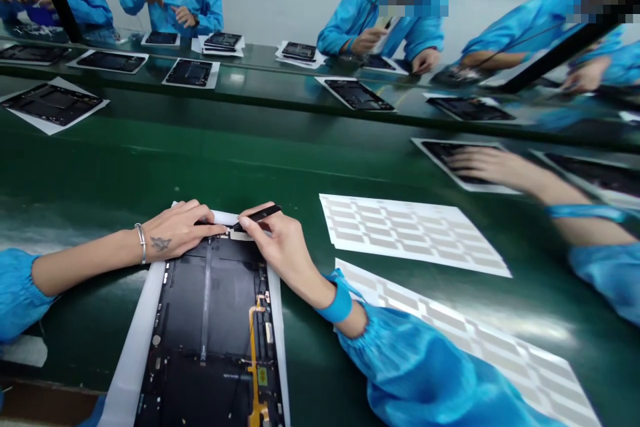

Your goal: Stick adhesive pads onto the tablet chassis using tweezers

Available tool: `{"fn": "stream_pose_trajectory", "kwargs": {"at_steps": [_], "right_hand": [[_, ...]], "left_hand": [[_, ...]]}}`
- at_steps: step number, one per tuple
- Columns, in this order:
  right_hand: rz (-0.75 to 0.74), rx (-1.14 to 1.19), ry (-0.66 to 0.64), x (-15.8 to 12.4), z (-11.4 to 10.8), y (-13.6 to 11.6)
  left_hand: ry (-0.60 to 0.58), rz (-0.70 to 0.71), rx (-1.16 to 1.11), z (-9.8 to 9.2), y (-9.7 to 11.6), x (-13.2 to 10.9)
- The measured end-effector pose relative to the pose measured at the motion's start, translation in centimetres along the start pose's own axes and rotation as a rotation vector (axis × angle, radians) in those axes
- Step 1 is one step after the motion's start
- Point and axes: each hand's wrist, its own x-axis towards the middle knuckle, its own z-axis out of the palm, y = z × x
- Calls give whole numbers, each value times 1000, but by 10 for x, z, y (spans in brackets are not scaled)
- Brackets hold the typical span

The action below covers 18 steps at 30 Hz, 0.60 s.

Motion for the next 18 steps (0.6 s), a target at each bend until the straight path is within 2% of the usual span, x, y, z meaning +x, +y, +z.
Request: {"fn": "stream_pose_trajectory", "kwargs": {"at_steps": [4, 13, 18], "right_hand": [[-2, -8, -17, 1, 1, 2], [-269, -131, -46, -5, 1, 0], [-282, -128, -40, -7, 1, 2]], "left_hand": [[-6, 2, -16, 0, -1, 1], [-16, -9, 8, 0, 0, 2], [-23, -6, 12, 0, 0, 2]]}}
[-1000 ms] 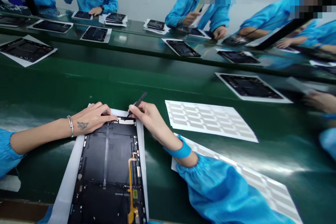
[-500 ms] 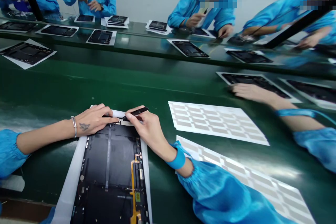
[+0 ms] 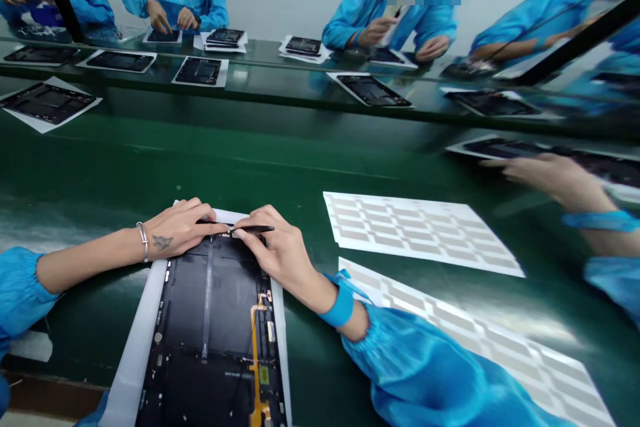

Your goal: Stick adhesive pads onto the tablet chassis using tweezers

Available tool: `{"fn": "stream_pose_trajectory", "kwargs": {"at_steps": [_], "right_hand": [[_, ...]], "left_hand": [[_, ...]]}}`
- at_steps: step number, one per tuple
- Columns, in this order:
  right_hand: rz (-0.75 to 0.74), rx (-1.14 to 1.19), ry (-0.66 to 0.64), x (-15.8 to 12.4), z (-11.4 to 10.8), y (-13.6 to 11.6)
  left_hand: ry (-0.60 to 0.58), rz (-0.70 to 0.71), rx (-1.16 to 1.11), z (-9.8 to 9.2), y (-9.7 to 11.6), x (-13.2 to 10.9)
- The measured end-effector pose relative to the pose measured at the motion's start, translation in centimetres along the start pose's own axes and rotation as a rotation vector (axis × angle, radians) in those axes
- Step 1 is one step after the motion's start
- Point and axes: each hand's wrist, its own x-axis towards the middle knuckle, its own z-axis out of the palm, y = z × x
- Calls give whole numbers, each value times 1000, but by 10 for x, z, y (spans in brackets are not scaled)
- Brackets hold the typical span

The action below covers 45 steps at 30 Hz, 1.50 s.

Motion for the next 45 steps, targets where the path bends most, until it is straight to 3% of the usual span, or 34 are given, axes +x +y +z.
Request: {"fn": "stream_pose_trajectory", "kwargs": {"at_steps": [5, 9, 12, 17, 21, 34, 41, 45], "right_hand": [[51, 22, 51, 1, 2, -1], [86, 100, 2, 2, -1, -2], [253, 196, 35, 1, -8, 3], [570, 414, 266, -10, -23, 19], [662, 458, 271, -15, -26, 23], [559, 302, 221, -15, -23, 25], [501, 342, 380, -10, -25, 27], [424, 319, 353, -10, -26, 22]], "left_hand": [[-2, -4, 9, 0, -1, -2], [4, 63, -28, -2, -3, 1], [-4, 102, -23, -4, -2, 10], [15, 111, 68, -6, 4, 18], [33, 135, 80, -3, 2, 17], [29, 191, 145, 0, -2, 19], [-128, 184, 238, -14, 8, 43], [-107, 175, 282, -13, 15, 45]]}}
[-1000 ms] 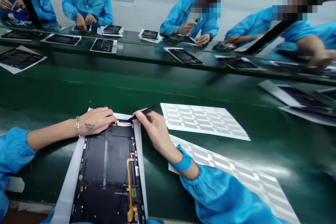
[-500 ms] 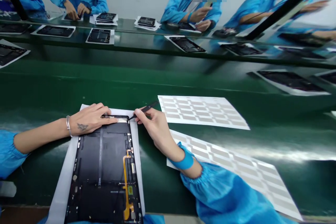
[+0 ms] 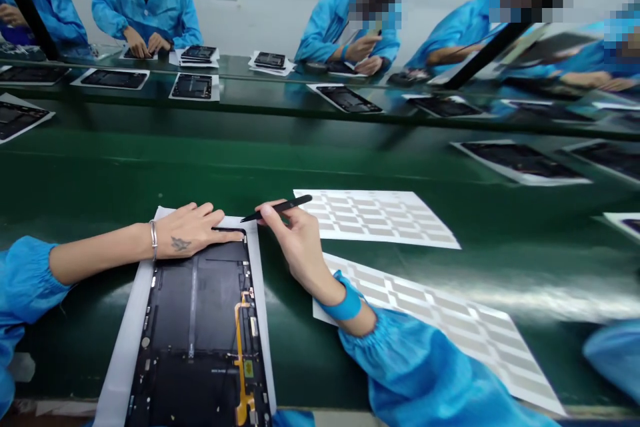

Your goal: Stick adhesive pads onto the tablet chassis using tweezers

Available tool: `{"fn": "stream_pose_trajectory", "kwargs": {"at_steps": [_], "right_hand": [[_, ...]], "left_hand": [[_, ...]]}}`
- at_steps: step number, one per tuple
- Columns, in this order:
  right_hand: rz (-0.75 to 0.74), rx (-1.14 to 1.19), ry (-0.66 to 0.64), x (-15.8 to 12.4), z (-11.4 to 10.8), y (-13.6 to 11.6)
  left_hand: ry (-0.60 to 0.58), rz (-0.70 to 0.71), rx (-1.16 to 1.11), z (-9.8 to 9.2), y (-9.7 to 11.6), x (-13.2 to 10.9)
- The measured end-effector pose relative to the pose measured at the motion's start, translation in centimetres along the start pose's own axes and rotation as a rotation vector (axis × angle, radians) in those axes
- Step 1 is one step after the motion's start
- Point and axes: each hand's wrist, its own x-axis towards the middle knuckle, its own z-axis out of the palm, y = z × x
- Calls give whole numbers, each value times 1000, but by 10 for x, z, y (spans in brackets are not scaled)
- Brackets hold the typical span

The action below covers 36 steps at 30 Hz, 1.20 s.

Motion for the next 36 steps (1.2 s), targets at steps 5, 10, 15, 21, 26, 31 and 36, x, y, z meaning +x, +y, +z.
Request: {"fn": "stream_pose_trajectory", "kwargs": {"at_steps": [5, 10, 15, 21, 26, 31, 36], "right_hand": [[-87, -89, -214, -5, 5, -4], [-58, -120, -311, -8, 7, -2], [-69, -154, -363, -10, 6, -2], [-142, -174, -366, -14, 8, -2], [-187, -241, -348, -15, 8, -6], [-155, -293, -337, -14, 4, -8], [-82, -340, -324, -11, -10, -8]], "left_hand": [[43, 47, -77, 10, -3, -20], [246, 100, -427, 25, -15, -44], [348, 92, -611, 31, -15, -46], [385, 101, -623, 33, -15, -41], [389, 95, -600, 35, -13, -40], [377, 87, -544, 37, -11, -40], [399, 102, -515, 38, -12, -40]]}}
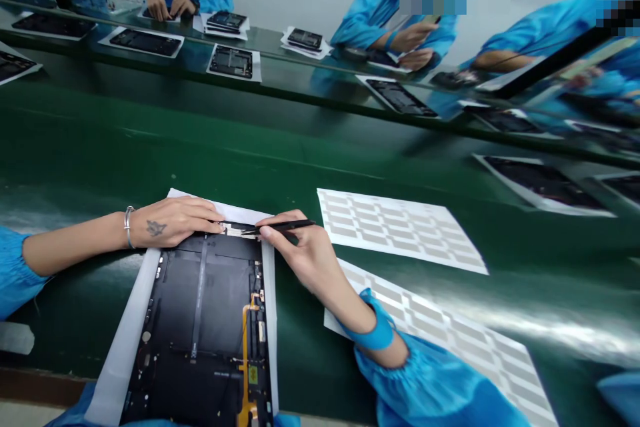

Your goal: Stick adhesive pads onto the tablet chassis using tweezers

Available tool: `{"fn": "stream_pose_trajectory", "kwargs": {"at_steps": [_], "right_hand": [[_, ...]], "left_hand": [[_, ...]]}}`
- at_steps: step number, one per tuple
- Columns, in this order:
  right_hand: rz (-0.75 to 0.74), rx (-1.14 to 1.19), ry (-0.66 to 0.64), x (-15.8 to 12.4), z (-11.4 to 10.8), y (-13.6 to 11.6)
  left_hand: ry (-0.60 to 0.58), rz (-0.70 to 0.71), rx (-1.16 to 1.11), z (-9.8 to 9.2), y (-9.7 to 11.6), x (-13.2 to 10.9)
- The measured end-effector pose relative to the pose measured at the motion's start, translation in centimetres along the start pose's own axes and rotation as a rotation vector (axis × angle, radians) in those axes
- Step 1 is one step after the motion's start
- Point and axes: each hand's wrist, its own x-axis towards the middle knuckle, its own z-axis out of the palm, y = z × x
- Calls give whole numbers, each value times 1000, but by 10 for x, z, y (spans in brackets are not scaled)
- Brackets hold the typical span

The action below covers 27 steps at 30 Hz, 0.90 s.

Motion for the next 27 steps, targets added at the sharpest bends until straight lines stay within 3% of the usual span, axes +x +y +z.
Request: {"fn": "stream_pose_trajectory", "kwargs": {"at_steps": [6, 15, 22, 27], "right_hand": [[35, -27, -3, -1, -14, 7], [-8, 12, 32, -3, -6, 2], [100, 192, 1, 2, -3, 4], [107, 111, 13, 2, -9, 0]], "left_hand": [[-61, -10, 41, -4, 2, 0], [-56, 11, 85, -8, 3, 3], [-65, 2, 90, -6, 3, 3], [-55, 7, 111, -4, 2, 3]]}}
